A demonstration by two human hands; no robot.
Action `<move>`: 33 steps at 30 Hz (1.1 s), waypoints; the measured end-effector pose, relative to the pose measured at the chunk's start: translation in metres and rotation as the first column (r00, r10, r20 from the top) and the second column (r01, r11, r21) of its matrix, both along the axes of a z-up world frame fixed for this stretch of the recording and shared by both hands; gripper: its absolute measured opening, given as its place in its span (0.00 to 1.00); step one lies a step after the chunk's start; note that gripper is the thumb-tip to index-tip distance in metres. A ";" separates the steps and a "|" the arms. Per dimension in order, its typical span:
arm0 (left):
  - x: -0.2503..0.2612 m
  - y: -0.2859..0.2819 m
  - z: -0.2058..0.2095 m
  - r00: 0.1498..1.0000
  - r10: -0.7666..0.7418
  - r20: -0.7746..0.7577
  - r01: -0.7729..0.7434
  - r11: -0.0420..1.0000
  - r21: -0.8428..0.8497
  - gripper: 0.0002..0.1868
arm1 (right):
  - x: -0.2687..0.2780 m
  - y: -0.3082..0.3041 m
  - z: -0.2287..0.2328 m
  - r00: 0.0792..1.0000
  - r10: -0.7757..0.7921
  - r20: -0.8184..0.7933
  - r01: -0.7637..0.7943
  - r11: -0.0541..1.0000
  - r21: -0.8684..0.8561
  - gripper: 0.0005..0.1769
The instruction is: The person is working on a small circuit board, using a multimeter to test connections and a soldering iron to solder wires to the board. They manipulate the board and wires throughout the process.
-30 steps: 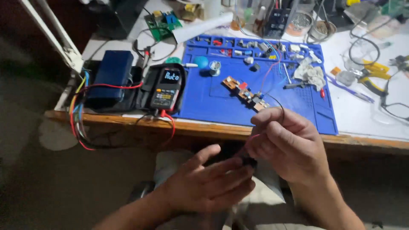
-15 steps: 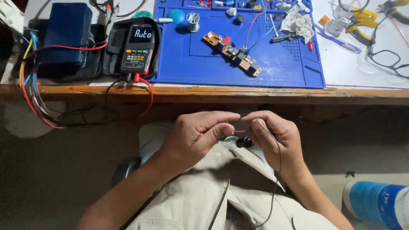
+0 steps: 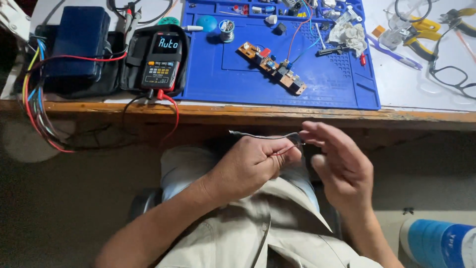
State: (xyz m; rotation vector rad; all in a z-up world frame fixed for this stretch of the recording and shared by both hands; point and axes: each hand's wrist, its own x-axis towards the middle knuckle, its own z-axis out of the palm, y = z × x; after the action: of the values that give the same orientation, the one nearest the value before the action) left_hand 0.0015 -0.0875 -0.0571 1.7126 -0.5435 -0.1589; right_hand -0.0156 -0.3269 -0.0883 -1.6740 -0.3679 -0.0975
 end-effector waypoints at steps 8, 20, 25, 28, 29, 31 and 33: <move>0.012 -0.007 -0.006 0.925 -0.184 -0.333 0.244 0.959 0.147 0.21 | 0.005 0.028 0.072 0.933 0.137 0.334 -0.073 0.977 -0.198 0.11; 0.021 -0.010 0.010 0.882 -0.076 -0.465 0.202 0.953 0.227 0.16 | 0.019 0.009 0.056 0.937 0.136 0.323 0.023 0.895 -0.445 0.05; 0.019 -0.011 0.005 0.848 -0.090 -0.522 0.248 0.938 0.241 0.21 | 0.037 -0.032 0.011 0.978 -0.203 0.052 0.203 0.979 -0.005 0.13; 0.022 -0.007 0.003 0.834 -0.088 -0.544 0.212 0.963 0.169 0.21 | 0.043 -0.063 -0.008 0.997 0.063 -0.050 -0.040 0.931 0.364 0.18; 0.023 -0.007 0.004 0.826 -0.082 -0.558 0.203 0.966 0.159 0.21 | 0.041 -0.073 -0.013 0.957 0.283 -0.054 -0.229 0.859 0.457 0.28; 0.026 -0.006 0.000 0.830 -0.116 -0.545 0.211 0.971 0.114 0.21 | 0.040 -0.061 -0.017 0.955 0.295 0.034 -0.278 0.849 0.449 0.17; 0.029 -0.008 -0.005 0.827 -0.164 -0.538 0.233 0.971 0.062 0.21 | 0.040 -0.051 -0.023 0.950 0.292 0.111 -0.310 0.845 0.435 0.11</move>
State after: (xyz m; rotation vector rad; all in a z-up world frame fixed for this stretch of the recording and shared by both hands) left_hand 0.0300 -0.0956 -0.0621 1.6332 -0.2958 -0.8110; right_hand 0.0243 -0.3782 -0.1114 -1.1412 -0.5892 0.0191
